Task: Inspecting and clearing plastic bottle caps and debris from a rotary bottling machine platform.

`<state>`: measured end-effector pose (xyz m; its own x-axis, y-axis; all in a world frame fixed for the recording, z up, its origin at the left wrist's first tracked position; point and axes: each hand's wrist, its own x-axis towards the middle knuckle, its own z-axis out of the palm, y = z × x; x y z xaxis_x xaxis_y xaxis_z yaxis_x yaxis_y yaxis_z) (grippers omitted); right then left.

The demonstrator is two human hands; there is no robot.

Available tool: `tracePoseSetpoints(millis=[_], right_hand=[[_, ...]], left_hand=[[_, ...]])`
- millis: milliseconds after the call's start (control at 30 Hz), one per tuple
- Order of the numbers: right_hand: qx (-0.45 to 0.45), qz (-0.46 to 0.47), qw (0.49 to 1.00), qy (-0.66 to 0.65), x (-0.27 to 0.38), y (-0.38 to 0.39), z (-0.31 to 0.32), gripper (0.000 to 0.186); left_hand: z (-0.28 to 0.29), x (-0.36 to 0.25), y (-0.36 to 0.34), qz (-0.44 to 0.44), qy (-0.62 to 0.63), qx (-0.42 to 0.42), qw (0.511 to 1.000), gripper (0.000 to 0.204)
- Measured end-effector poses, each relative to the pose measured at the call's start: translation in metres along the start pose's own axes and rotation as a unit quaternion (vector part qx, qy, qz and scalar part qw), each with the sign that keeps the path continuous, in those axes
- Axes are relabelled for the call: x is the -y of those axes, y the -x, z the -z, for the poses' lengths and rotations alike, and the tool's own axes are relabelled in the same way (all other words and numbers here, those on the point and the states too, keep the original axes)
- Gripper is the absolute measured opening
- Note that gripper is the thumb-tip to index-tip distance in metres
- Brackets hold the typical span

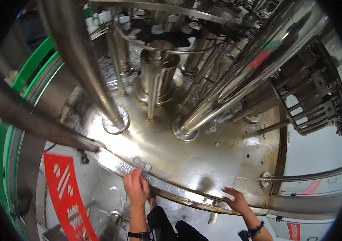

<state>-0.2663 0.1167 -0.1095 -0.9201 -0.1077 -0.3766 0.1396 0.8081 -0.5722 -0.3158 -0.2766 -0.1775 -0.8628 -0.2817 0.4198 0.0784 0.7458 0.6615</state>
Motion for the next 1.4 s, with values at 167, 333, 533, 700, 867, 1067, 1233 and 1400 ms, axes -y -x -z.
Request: tracePoseSetpoints(millis=[167,333,533,700,867,1067,1233,1400], right_hand=[[-0.077,0.012,0.997,-0.02,0.029,-0.16,-0.041,0.056],[-0.328,-0.045,0.933,0.139,-0.031,-0.312,-0.054,0.072],[-0.205,0.001,0.903,0.377,-0.12,-0.362,-0.049,0.055],[0.073,-0.101,0.982,-0.143,-0.054,-0.301,-0.065,0.034],[-0.01,-0.226,0.76,-0.61,-0.011,-0.196,-0.036,0.027],[-0.096,-0.085,0.825,-0.551,-0.004,-0.163,-0.032,0.045],[-0.145,-0.044,0.835,-0.529,0.023,-0.155,-0.017,0.065],[-0.153,-0.029,0.856,-0.492,0.041,-0.154,-0.005,0.058]], left_hand=[[-0.029,0.02,-0.061,0.104,-0.12,0.12,0.98,0.03],[-0.023,0.023,-0.07,0.104,-0.141,0.177,0.968,0.032],[-0.036,0.021,-0.076,0.1,-0.116,0.176,0.972,0.031],[-0.019,0.037,-0.073,0.104,-0.173,0.183,0.962,0.027],[-0.028,0.024,-0.076,0.094,-0.148,0.182,0.967,0.024],[-0.034,0.019,-0.074,0.093,-0.125,0.188,0.97,0.025],[-0.034,0.023,-0.071,0.075,-0.129,0.179,0.973,0.025],[-0.032,0.022,-0.073,0.085,-0.128,0.18,0.972,0.024]])
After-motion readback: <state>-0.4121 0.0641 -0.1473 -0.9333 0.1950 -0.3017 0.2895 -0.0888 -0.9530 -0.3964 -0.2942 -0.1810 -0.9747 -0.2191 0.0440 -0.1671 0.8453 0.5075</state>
